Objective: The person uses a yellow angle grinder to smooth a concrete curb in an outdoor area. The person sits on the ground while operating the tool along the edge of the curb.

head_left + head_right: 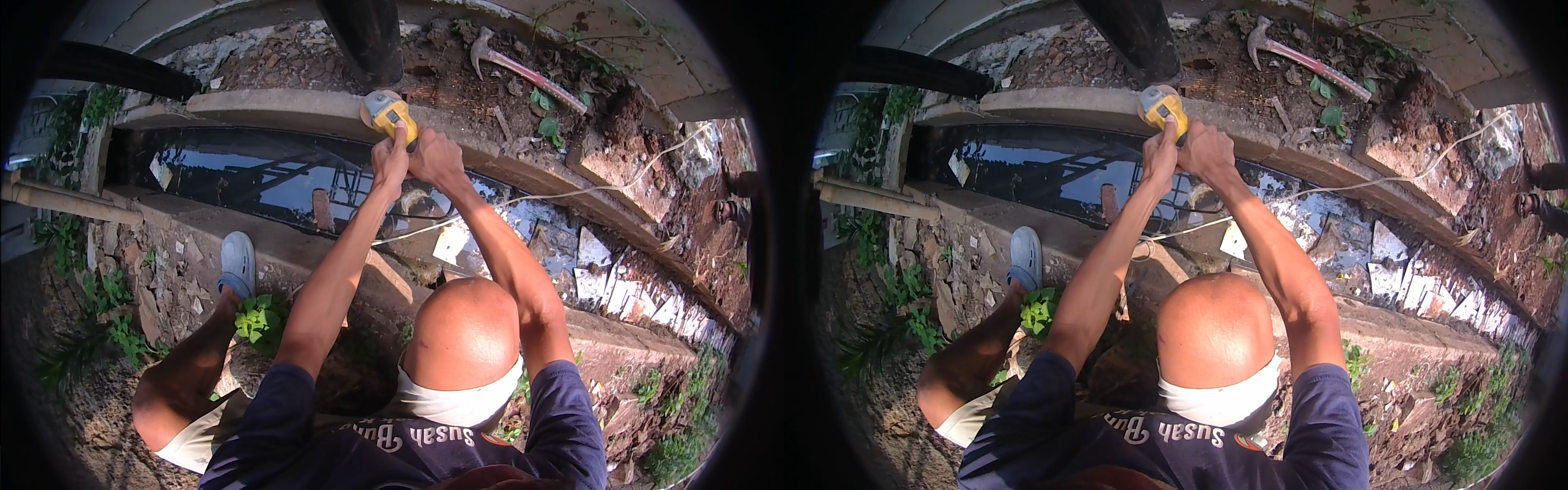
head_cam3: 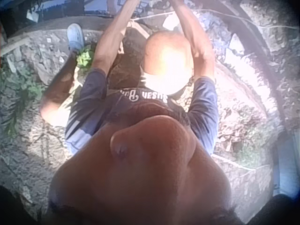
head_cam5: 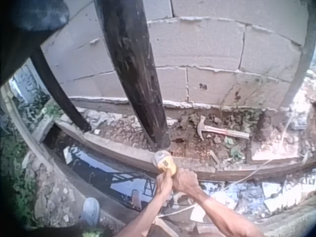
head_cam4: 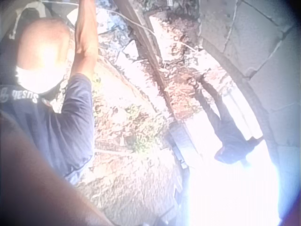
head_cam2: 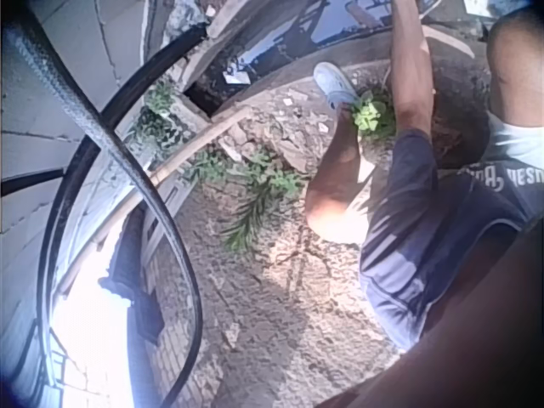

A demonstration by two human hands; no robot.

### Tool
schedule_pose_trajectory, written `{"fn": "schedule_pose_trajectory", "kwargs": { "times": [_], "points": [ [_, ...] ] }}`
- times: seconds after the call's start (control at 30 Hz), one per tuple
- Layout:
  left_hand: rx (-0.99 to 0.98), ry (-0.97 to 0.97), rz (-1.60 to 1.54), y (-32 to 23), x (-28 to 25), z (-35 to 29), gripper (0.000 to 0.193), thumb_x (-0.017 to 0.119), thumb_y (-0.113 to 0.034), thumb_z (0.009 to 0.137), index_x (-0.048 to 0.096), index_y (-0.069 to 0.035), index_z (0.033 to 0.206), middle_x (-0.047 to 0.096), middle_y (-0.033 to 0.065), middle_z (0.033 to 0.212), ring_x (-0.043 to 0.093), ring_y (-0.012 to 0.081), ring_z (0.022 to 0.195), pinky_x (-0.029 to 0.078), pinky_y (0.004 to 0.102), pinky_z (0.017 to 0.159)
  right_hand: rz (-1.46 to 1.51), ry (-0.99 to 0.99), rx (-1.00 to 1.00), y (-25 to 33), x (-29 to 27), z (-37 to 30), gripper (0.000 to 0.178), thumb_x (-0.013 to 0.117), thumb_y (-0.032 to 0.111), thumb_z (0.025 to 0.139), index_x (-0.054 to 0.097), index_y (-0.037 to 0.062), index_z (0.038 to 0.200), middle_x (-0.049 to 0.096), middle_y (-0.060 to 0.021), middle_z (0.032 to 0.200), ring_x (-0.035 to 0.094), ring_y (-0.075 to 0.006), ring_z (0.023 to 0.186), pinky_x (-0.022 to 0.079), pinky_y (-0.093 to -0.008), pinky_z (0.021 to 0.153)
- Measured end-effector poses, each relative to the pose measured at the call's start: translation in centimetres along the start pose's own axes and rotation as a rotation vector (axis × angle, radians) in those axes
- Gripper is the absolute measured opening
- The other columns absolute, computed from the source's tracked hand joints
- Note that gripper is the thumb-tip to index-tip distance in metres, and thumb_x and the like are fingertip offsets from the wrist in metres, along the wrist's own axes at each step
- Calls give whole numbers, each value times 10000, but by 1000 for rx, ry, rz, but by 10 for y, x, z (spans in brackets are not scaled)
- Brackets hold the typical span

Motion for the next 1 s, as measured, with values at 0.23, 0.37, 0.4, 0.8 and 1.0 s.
{"fn": "schedule_pose_trajectory", "kwargs": {
  "times": [0.23, 0.37, 0.4, 0.8, 1.0],
  "points": [
    [16, -17, -29, 6, -1, 5, 685, 580, -606, 1122, 724, 50, 988, 643, 49, 889, 647, 138, 809, 612, 379, 644, 2, -27, 2, 1, 0, -1, 606, 718, 459, 949, 656, -16, 1322, 772, -340, 1097, 753, -522, 1066, 596, -600, 944],
    [42, -23, -17, 7, -3, 8, 671, 582, -594, 1125, 730, 45, 985, 642, 41, 879, 634, 132, 798, 594, 373, 644, 3, -45, -2, 2, 0, 0, 608, 724, 455, 944, 662, -18, 1322, 772, -342, 1098, 754, -524, 1063, 595, -602, 946],
    [31, -25, -11, 8, -4, 8, 672, 582, -594, 1124, 730, 46, 983, 644, 42, 881, 632, 132, 797, 595, 375, 645, 8, -38, -2, 2, 0, 0, 607, 724, 452, 944, 661, -20, 1322, 771, -343, 1099, 753, -523, 1065, 595, -602, 946],
    [19, 9, 2, 6, 0, 6, 646, 571, -590, 1130, 724, 36, 1084, 654, 50, 929, 679, 147, 821, 633, 378, 642, 5, -22, -10, 2, -4, -1, 578, 716, 429, 950, 672, -29, 1299, 767, -353, 1089, 754, -521, 1069, 589, -605, 947],
    [4, 31, -9, 5, 5, 4, 639, 553, -587, 1138, 713, 23, 1239, 680, 53, 995, 737, 161, 823, 658, 369, 616, 4, -3, 2, 0, -6, -2, 591, 716, 430, 952, 661, -24, 1326, 772, -346, 1081, 757, -519, 1057, 595, -600, 935]
  ]
}}
Point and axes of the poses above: each hand's wrist, its own z-axis towards the middle knuckle, its own x-axis out of the palm, y = z × x, the point moved 7 cm from there along z, towards the middle knuckle
